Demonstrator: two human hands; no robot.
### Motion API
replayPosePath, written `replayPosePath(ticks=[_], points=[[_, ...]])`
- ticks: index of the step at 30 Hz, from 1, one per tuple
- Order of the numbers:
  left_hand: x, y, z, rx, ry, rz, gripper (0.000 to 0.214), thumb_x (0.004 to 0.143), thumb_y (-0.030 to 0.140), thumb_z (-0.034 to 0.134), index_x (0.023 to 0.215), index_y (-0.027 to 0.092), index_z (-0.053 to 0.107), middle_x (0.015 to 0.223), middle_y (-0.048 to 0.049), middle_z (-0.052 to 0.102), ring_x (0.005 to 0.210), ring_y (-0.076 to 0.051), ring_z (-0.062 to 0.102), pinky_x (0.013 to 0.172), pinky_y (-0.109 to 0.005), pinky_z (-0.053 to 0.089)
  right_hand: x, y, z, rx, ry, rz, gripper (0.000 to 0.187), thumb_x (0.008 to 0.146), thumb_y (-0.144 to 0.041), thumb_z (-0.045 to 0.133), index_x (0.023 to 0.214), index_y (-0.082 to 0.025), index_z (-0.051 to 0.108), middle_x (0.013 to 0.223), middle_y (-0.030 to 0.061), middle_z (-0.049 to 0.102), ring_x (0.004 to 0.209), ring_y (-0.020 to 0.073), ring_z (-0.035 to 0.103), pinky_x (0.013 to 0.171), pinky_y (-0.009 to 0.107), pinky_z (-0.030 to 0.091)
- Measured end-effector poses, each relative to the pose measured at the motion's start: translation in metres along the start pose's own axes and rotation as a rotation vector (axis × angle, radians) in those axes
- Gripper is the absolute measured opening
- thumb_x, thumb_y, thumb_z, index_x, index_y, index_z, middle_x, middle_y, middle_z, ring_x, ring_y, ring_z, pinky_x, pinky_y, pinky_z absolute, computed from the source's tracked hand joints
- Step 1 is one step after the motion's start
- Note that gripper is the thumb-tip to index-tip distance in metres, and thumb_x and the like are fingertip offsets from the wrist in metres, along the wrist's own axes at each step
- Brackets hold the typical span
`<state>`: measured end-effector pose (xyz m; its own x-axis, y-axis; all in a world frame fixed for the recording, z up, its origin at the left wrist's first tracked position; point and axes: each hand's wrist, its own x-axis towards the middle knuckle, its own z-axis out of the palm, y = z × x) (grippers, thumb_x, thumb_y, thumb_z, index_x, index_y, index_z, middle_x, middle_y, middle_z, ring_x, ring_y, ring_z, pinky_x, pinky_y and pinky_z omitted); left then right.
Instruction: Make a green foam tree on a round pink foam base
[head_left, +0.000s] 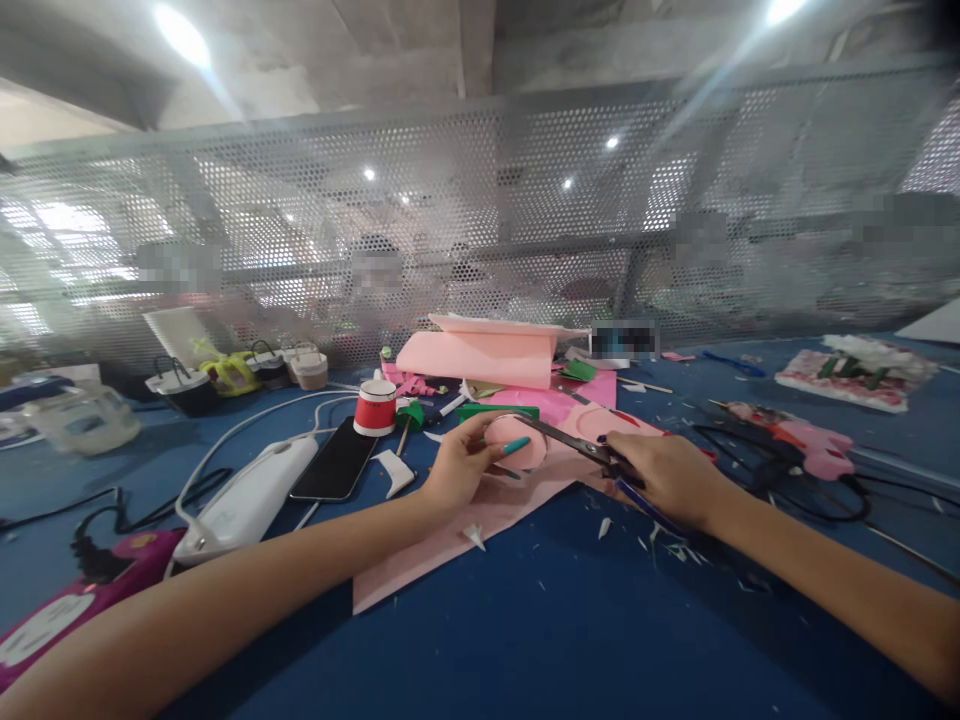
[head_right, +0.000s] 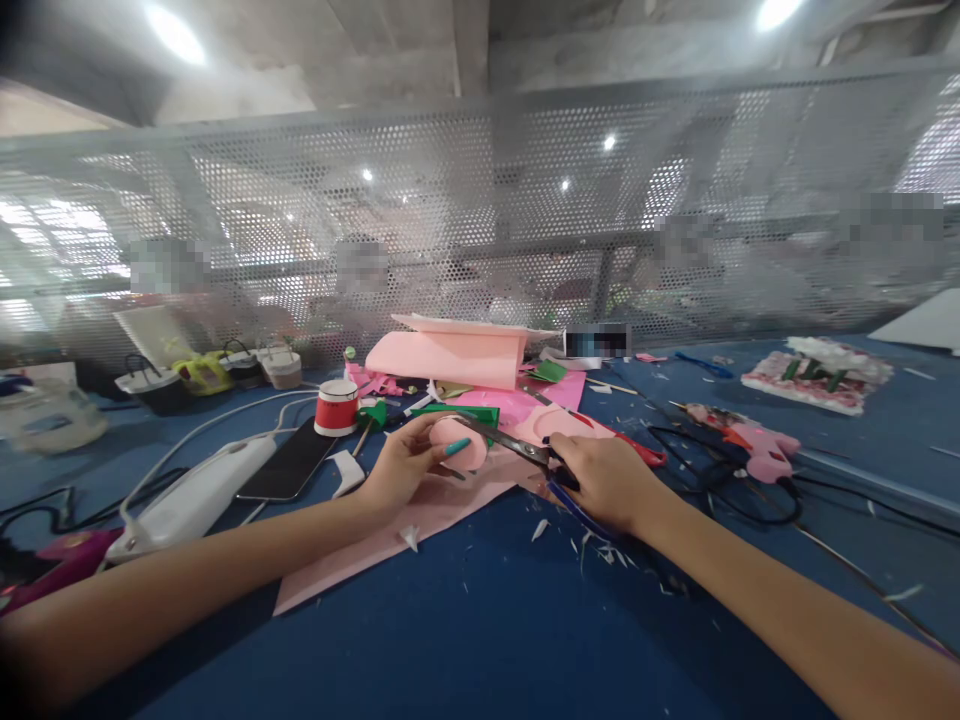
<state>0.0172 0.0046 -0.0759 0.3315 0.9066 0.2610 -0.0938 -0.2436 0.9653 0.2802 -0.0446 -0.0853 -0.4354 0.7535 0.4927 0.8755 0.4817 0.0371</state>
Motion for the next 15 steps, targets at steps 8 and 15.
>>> replayPosePath(ticks=[8, 15], points=[[-0.002, 0.006, 0.004, -0.035, 0.018, -0.026, 0.047, 0.064, 0.028, 0.076, 0.108, 0.017, 0.063, 0.091, -0.0058, 0.069, 0.068, -0.019, 0.068, 0.053, -0.030, 0.060, 0.002, 0.000, -0.006, -0.069, -0.056, -0.007, 0.034, 0.087, -0.053, 0.040, 0.081, -0.020, 0.048, 0.073, 0.0054, 0.066, 0.064, 0.0205, 0.062, 0.051, 0.027, 0.027], [-0.001, 0.004, 0.003, -0.022, -0.020, -0.050, 0.050, 0.067, 0.029, 0.075, 0.114, 0.019, 0.061, 0.084, -0.0039, 0.069, 0.058, -0.018, 0.068, 0.051, -0.030, 0.060, 0.004, 0.000, -0.016, -0.186, -0.104, -0.013, 0.038, 0.087, -0.054, 0.038, 0.087, -0.018, 0.051, 0.074, 0.0078, 0.068, 0.060, 0.0205, 0.062, 0.050, 0.027, 0.024]])
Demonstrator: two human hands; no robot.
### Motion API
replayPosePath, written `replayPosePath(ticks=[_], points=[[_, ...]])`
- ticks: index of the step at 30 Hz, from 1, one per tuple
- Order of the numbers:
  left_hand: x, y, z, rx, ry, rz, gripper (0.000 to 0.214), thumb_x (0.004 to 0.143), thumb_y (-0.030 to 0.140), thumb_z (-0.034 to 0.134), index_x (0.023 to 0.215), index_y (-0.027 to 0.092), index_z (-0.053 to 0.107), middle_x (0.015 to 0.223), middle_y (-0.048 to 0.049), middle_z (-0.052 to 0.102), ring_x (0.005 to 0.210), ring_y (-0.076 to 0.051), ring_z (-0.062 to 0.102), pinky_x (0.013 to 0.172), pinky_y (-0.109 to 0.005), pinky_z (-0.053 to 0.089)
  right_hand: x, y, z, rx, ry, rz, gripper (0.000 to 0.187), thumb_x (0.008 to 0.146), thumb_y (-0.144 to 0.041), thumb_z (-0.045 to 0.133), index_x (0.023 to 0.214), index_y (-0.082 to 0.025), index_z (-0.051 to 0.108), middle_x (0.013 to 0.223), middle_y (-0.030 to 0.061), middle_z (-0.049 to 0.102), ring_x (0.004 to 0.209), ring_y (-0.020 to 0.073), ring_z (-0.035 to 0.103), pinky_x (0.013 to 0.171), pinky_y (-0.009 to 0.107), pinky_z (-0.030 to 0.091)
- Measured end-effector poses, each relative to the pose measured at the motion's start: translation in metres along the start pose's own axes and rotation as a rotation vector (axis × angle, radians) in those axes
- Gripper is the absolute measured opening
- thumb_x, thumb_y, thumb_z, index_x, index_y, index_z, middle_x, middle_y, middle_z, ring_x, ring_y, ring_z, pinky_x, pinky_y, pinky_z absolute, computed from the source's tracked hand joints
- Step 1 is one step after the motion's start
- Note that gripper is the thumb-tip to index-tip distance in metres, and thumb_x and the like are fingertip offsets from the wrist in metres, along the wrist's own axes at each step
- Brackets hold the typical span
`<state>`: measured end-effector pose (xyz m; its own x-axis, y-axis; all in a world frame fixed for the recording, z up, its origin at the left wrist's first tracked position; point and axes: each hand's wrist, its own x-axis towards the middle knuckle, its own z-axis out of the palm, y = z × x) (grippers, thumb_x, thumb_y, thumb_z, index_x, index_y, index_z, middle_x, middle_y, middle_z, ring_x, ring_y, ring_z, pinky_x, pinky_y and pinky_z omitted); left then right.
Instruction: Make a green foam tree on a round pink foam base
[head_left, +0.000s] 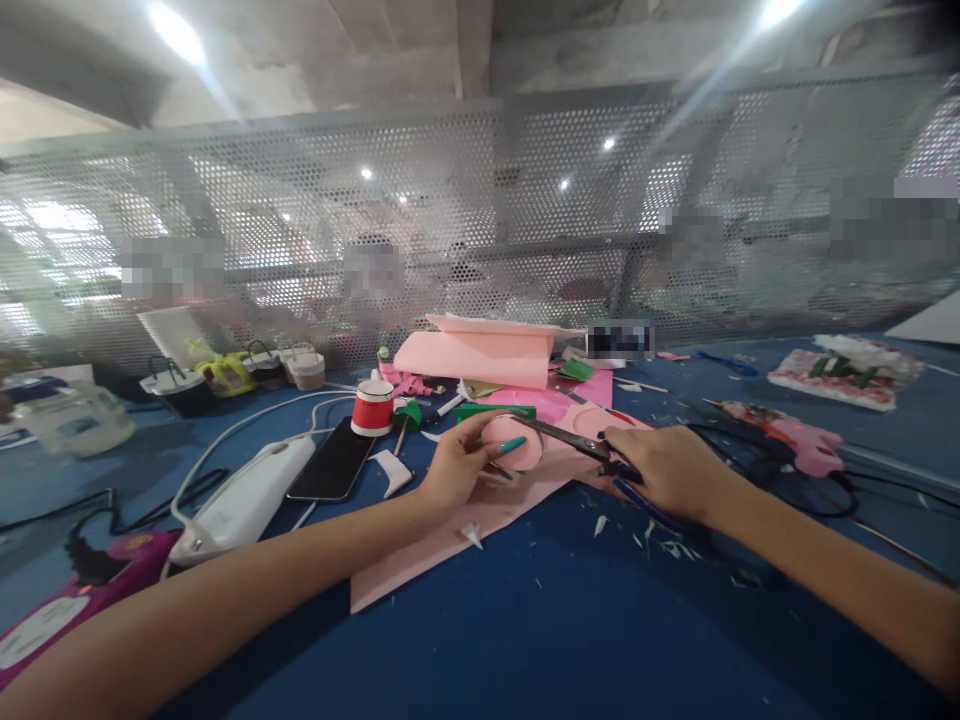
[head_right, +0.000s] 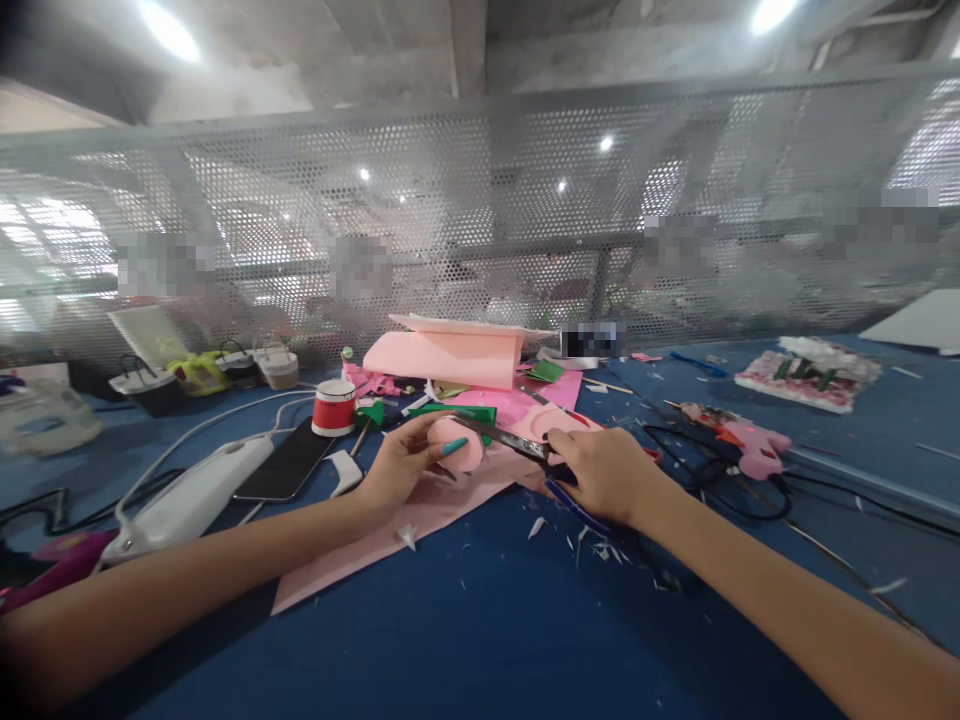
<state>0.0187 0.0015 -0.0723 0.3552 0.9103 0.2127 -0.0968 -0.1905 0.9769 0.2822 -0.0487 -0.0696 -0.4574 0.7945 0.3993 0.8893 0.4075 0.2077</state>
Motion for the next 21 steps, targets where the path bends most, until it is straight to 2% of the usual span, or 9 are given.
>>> replayPosePath(ticks=[7, 14, 18, 21], points=[[0.001, 0.000, 0.000, 0.006, 0.011, 0.029, 0.049, 0.066, 0.030, 0.076, 0.112, 0.018, 0.063, 0.088, -0.0042, 0.069, 0.058, -0.017, 0.068, 0.051, -0.030, 0.060, 0.000, 0.001, -0.001, -0.001, 0.013, -0.026, 0.037, 0.087, -0.051, 0.036, 0.087, -0.018, 0.052, 0.071, 0.0079, 0.068, 0.058, 0.0200, 0.061, 0.049, 0.026, 0.022], [-0.001, 0.002, 0.001, 0.024, 0.030, 0.006, 0.049, 0.065, 0.029, 0.075, 0.110, 0.017, 0.063, 0.088, -0.0040, 0.069, 0.057, -0.015, 0.066, 0.050, -0.027, 0.058, 0.000, 0.000, -0.002, -0.027, -0.032, -0.005, 0.038, 0.088, -0.052, 0.035, 0.086, -0.018, 0.053, 0.072, 0.0083, 0.069, 0.058, 0.0202, 0.062, 0.049, 0.027, 0.021], [-0.001, 0.002, 0.000, 0.040, 0.026, 0.020, 0.046, 0.067, 0.028, 0.073, 0.111, 0.018, 0.062, 0.091, -0.0046, 0.068, 0.057, -0.012, 0.064, 0.050, -0.026, 0.058, 0.000, -0.003, 0.003, -0.014, 0.033, 0.025, 0.036, 0.087, -0.051, 0.036, 0.085, -0.019, 0.051, 0.072, 0.0079, 0.069, 0.058, 0.0199, 0.062, 0.048, 0.027, 0.021], [0.000, 0.001, 0.000, 0.055, 0.026, 0.047, 0.047, 0.069, 0.030, 0.072, 0.113, 0.018, 0.059, 0.100, -0.0072, 0.067, 0.065, -0.015, 0.066, 0.052, -0.027, 0.058, -0.001, -0.004, 0.009, 0.053, 0.071, 0.067, 0.031, 0.087, -0.049, 0.036, 0.083, -0.020, 0.047, 0.073, 0.0061, 0.068, 0.062, 0.0201, 0.063, 0.049, 0.026, 0.024]])
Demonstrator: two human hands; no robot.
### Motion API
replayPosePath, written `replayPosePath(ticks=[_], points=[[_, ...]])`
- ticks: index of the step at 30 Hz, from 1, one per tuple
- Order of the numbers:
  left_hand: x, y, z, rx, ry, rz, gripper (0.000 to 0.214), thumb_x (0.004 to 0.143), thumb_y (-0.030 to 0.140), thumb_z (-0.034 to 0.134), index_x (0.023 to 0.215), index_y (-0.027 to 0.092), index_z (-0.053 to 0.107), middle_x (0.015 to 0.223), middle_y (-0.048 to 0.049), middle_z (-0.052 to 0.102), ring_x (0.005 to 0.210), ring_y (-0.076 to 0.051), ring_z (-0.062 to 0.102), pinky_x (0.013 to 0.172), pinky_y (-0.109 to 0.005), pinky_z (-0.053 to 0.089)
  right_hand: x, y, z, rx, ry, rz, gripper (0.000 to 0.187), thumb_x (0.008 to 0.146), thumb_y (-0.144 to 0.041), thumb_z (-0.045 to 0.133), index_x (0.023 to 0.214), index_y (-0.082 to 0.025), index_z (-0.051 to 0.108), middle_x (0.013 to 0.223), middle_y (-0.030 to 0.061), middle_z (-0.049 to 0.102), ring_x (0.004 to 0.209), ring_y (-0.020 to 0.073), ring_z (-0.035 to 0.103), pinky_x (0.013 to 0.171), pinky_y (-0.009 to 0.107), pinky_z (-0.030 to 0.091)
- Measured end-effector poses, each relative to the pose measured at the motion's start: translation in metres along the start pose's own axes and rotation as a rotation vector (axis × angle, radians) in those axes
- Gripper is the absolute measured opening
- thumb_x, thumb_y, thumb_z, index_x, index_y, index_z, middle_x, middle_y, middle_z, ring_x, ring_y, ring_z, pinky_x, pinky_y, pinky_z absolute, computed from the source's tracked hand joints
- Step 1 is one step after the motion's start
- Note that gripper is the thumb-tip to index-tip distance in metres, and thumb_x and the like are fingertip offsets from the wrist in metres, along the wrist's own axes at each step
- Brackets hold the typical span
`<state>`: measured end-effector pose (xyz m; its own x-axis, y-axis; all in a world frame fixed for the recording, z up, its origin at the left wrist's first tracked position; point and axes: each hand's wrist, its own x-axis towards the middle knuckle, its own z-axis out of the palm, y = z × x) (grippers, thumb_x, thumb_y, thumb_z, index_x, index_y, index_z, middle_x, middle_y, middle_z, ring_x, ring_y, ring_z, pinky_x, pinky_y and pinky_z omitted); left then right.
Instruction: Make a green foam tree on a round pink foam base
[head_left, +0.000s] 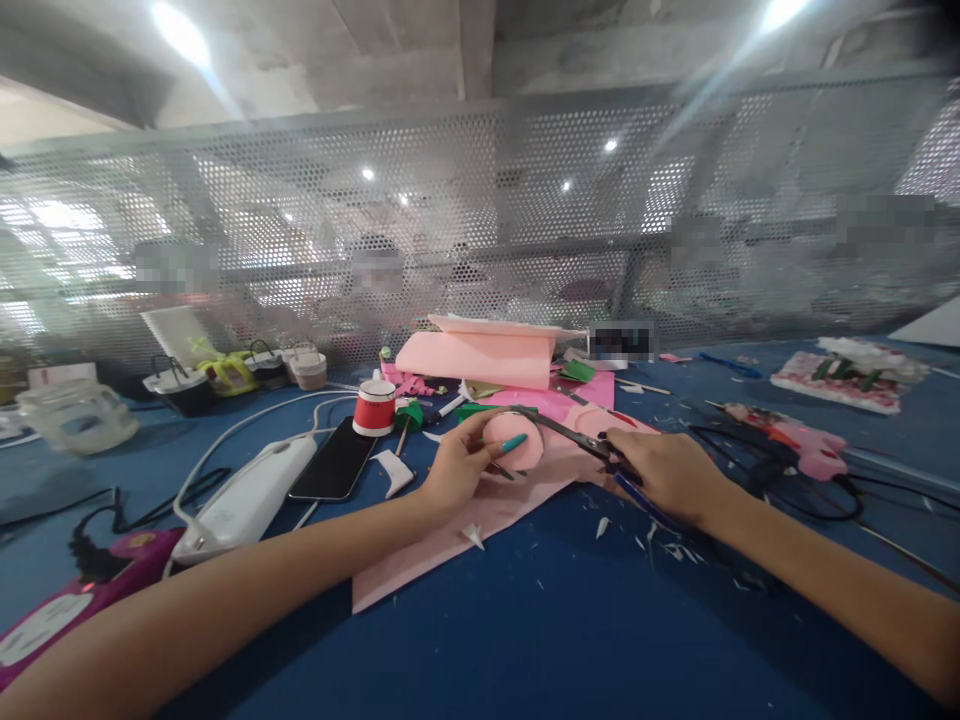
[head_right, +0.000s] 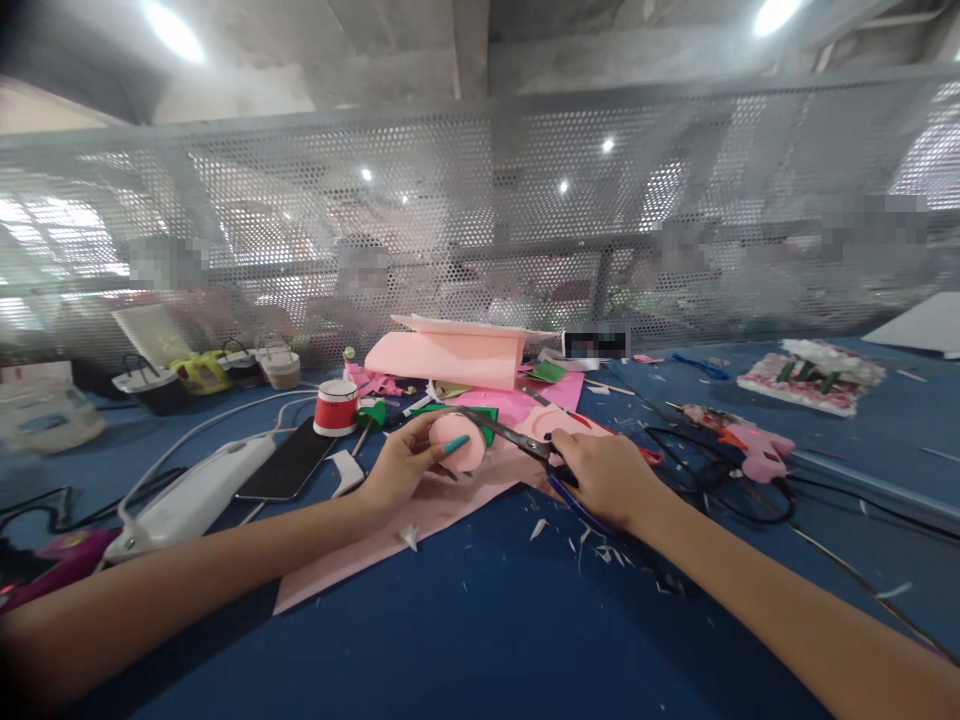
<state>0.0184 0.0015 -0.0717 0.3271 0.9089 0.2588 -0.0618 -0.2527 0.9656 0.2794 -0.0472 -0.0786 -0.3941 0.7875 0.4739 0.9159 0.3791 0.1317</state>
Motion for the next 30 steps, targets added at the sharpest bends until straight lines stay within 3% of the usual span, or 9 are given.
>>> replayPosePath(ticks=[4, 9, 13, 17, 24, 30], points=[[0.0014, -0.0021, -0.0008, 0.020, 0.003, 0.013, 0.044, 0.070, 0.035, 0.072, 0.106, 0.016, 0.056, 0.095, -0.0077, 0.067, 0.072, -0.019, 0.067, 0.051, -0.027, 0.058, -0.0014, 0.0045, 0.0036, 0.013, 0.002, 0.028, 0.030, 0.087, -0.049, 0.037, 0.083, -0.021, 0.046, 0.076, 0.0059, 0.067, 0.065, 0.0207, 0.064, 0.051, 0.026, 0.027], [0.0019, -0.0017, -0.0009, 0.092, 0.036, 0.072, 0.040, 0.071, 0.038, 0.070, 0.103, 0.017, 0.057, 0.077, -0.0013, 0.063, 0.065, -0.013, 0.061, 0.055, -0.023, 0.054, -0.0010, 0.0076, 0.0036, 0.023, -0.024, 0.027, 0.031, 0.088, -0.050, 0.036, 0.083, -0.021, 0.046, 0.075, 0.0057, 0.067, 0.065, 0.0207, 0.064, 0.051, 0.026, 0.026], [0.0024, -0.0019, -0.0016, 0.113, 0.060, 0.091, 0.047, 0.072, 0.034, 0.070, 0.114, 0.020, 0.056, 0.088, -0.0033, 0.063, 0.077, -0.015, 0.060, 0.063, -0.025, 0.054, 0.0010, 0.0067, 0.0038, 0.003, -0.052, 0.073, 0.032, 0.089, -0.049, 0.035, 0.083, -0.020, 0.048, 0.076, 0.0064, 0.068, 0.066, 0.0214, 0.064, 0.050, 0.026, 0.025], [0.0024, -0.0031, -0.0036, 0.192, 0.092, 0.137, 0.044, 0.066, 0.024, 0.073, 0.108, 0.020, 0.061, 0.088, -0.0040, 0.064, 0.084, -0.020, 0.060, 0.073, -0.031, 0.053, 0.0014, 0.0069, 0.0039, -0.013, -0.050, 0.097, 0.033, 0.089, -0.048, 0.034, 0.085, -0.020, 0.050, 0.079, 0.0081, 0.069, 0.066, 0.0227, 0.065, 0.050, 0.026, 0.026], [0.0017, -0.0037, -0.0042, 0.127, 0.037, 0.183, 0.025, 0.066, 0.022, 0.071, 0.091, 0.021, 0.069, 0.091, -0.0057, 0.070, 0.089, -0.026, 0.064, 0.081, -0.043, 0.053, -0.0003, 0.0083, 0.0049, 0.069, 0.019, -0.002, 0.031, 0.086, -0.050, 0.039, 0.081, -0.021, 0.048, 0.072, 0.0058, 0.067, 0.062, 0.0210, 0.063, 0.049, 0.026, 0.028], [0.0019, -0.0039, -0.0013, 0.003, 0.034, 0.087, 0.023, 0.063, 0.020, 0.073, 0.086, 0.019, 0.070, 0.089, -0.0066, 0.073, 0.091, -0.029, 0.067, 0.082, -0.046, 0.053, 0.0014, 0.0087, 0.0011, 0.118, -0.035, -0.073, 0.032, 0.086, -0.052, 0.041, 0.083, -0.021, 0.050, 0.077, 0.0053, 0.066, 0.065, 0.0190, 0.062, 0.051, 0.025, 0.029]])
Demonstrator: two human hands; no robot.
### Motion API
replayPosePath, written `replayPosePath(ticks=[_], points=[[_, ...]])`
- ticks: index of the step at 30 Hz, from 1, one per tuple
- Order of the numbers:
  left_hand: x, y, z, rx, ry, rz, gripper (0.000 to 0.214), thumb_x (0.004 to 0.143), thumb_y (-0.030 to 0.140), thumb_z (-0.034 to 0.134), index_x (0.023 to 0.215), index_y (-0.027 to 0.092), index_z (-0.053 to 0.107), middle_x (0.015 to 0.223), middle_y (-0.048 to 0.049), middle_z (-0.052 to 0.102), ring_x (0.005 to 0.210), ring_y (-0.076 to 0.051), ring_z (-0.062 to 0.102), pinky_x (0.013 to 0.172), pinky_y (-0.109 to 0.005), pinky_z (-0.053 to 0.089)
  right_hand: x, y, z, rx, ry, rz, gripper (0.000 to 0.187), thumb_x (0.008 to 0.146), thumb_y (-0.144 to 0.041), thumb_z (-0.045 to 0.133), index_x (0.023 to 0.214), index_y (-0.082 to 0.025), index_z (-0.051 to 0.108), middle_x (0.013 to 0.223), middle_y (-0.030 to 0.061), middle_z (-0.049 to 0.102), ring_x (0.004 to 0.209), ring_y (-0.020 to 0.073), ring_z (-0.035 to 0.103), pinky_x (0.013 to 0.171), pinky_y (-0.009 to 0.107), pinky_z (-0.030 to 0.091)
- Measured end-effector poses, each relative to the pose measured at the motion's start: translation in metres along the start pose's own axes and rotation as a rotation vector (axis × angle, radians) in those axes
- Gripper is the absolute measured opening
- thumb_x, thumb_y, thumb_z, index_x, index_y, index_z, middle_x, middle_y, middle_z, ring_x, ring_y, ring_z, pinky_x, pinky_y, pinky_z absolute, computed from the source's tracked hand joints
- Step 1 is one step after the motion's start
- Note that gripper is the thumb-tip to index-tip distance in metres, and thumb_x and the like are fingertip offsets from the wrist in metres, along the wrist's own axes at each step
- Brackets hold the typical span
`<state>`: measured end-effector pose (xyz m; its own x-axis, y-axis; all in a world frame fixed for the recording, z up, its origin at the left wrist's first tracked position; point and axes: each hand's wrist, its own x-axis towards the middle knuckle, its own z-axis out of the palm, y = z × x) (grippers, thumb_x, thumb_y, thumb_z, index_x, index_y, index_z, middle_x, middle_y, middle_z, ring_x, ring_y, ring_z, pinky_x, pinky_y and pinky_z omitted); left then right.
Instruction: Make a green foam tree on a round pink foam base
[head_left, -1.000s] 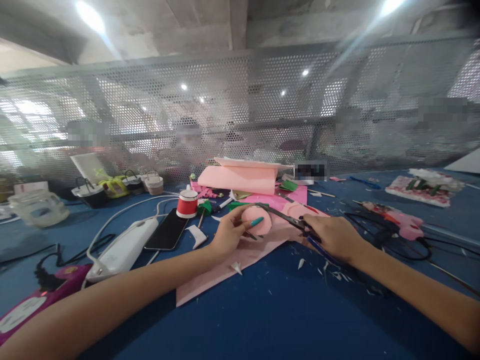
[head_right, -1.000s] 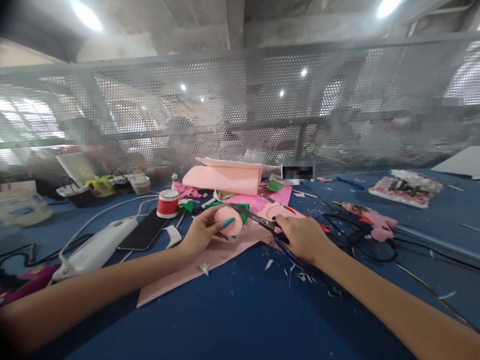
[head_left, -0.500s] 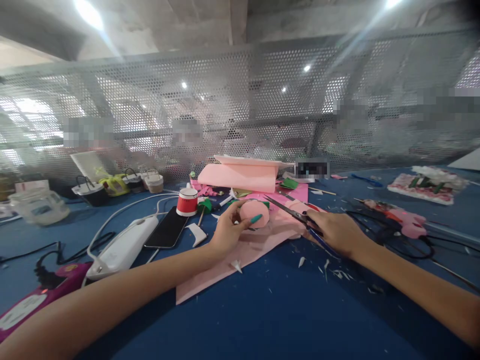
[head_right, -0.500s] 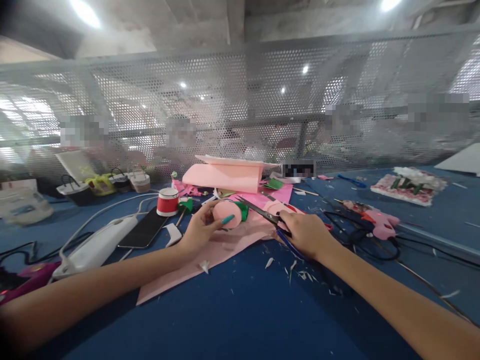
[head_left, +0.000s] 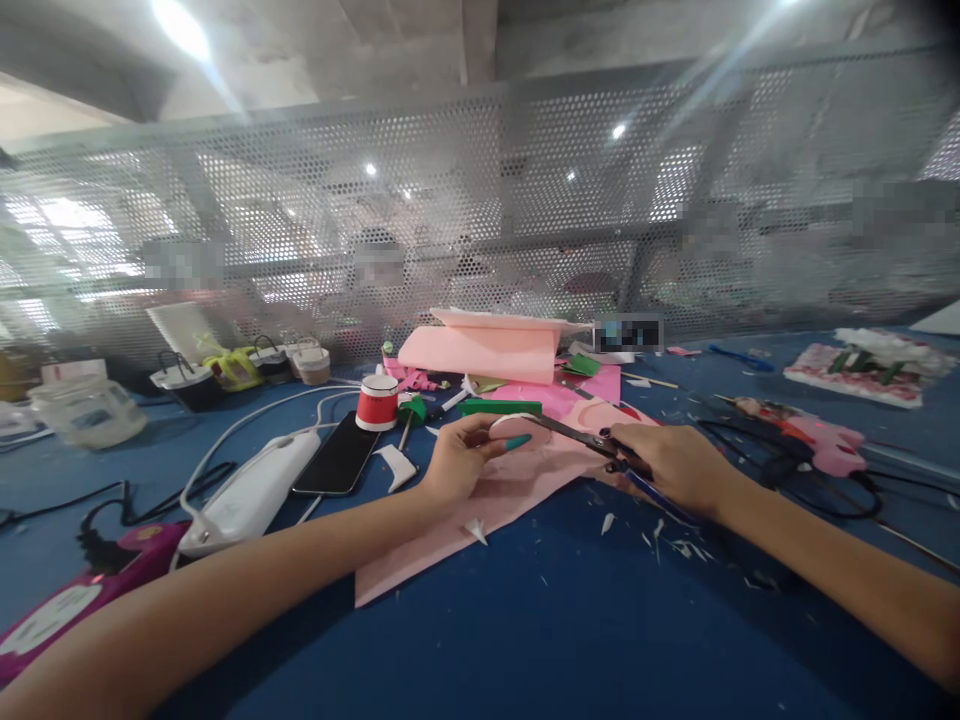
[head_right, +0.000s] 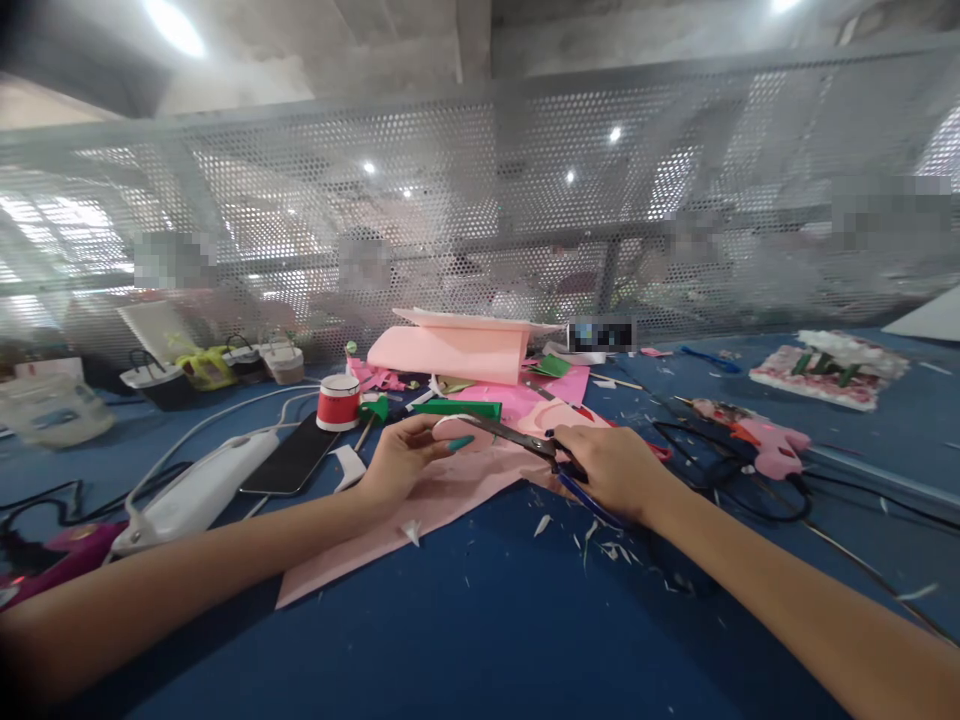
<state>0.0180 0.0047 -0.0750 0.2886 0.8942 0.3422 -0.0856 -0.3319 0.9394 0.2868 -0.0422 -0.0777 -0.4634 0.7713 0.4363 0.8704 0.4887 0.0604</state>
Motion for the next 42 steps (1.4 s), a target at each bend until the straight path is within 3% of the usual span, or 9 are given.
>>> replayPosePath(ticks=[8, 17, 27, 34, 37, 42], points=[[-0.001, 0.007, 0.003, -0.060, -0.011, -0.016, 0.019, 0.063, 0.020, 0.074, 0.082, 0.019, 0.071, 0.089, -0.0066, 0.074, 0.095, -0.031, 0.067, 0.087, -0.049, 0.052, 0.000, 0.000, -0.002, 0.038, -0.025, -0.008, 0.035, 0.087, -0.054, 0.038, 0.080, -0.021, 0.048, 0.075, 0.0057, 0.066, 0.064, 0.0185, 0.061, 0.051, 0.025, 0.029], [0.001, 0.002, 0.002, -0.039, -0.010, -0.022, 0.021, 0.063, 0.021, 0.075, 0.084, 0.020, 0.072, 0.086, -0.0055, 0.074, 0.090, -0.026, 0.068, 0.085, -0.045, 0.054, 0.000, -0.002, -0.008, 0.047, -0.085, 0.002, 0.039, 0.085, -0.058, 0.039, 0.078, -0.021, 0.048, 0.075, 0.0061, 0.067, 0.062, 0.0187, 0.062, 0.051, 0.025, 0.030], [0.001, -0.004, -0.001, -0.052, -0.016, -0.064, 0.033, 0.062, 0.026, 0.077, 0.094, 0.019, 0.071, 0.091, -0.0045, 0.073, 0.088, -0.024, 0.067, 0.079, -0.038, 0.055, 0.000, 0.000, -0.007, -0.025, -0.128, 0.009, 0.033, 0.086, -0.051, 0.038, 0.078, -0.021, 0.049, 0.076, 0.0082, 0.069, 0.066, 0.0214, 0.065, 0.052, 0.026, 0.030], [-0.001, 0.004, 0.001, -0.007, -0.055, -0.087, 0.040, 0.069, 0.035, 0.073, 0.103, 0.017, 0.065, 0.105, -0.0101, 0.068, 0.096, -0.026, 0.064, 0.076, -0.037, 0.057, 0.001, -0.004, 0.000, -0.141, -0.112, 0.198, 0.038, 0.087, -0.052, 0.036, 0.089, -0.018, 0.054, 0.083, 0.0105, 0.070, 0.073, 0.0269, 0.067, 0.052, 0.028, 0.030], [-0.001, 0.006, 0.003, -0.051, -0.020, -0.155, 0.050, 0.072, 0.040, 0.070, 0.115, 0.019, 0.056, 0.110, -0.0102, 0.064, 0.084, -0.024, 0.067, 0.065, -0.038, 0.059, 0.003, -0.004, -0.002, -0.147, -0.127, 0.343, 0.041, 0.089, -0.050, 0.032, 0.097, -0.017, 0.055, 0.085, 0.0118, 0.070, 0.077, 0.0288, 0.067, 0.053, 0.029, 0.031], [0.001, 0.005, 0.002, -0.074, -0.007, -0.109, 0.061, 0.067, 0.035, 0.076, 0.122, 0.024, 0.051, 0.103, -0.0071, 0.061, 0.083, -0.022, 0.066, 0.064, -0.038, 0.060, 0.005, -0.004, -0.005, -0.090, -0.105, 0.435, 0.047, 0.089, -0.053, 0.028, 0.103, -0.018, 0.056, 0.083, 0.0114, 0.070, 0.078, 0.0292, 0.067, 0.054, 0.029, 0.033]])
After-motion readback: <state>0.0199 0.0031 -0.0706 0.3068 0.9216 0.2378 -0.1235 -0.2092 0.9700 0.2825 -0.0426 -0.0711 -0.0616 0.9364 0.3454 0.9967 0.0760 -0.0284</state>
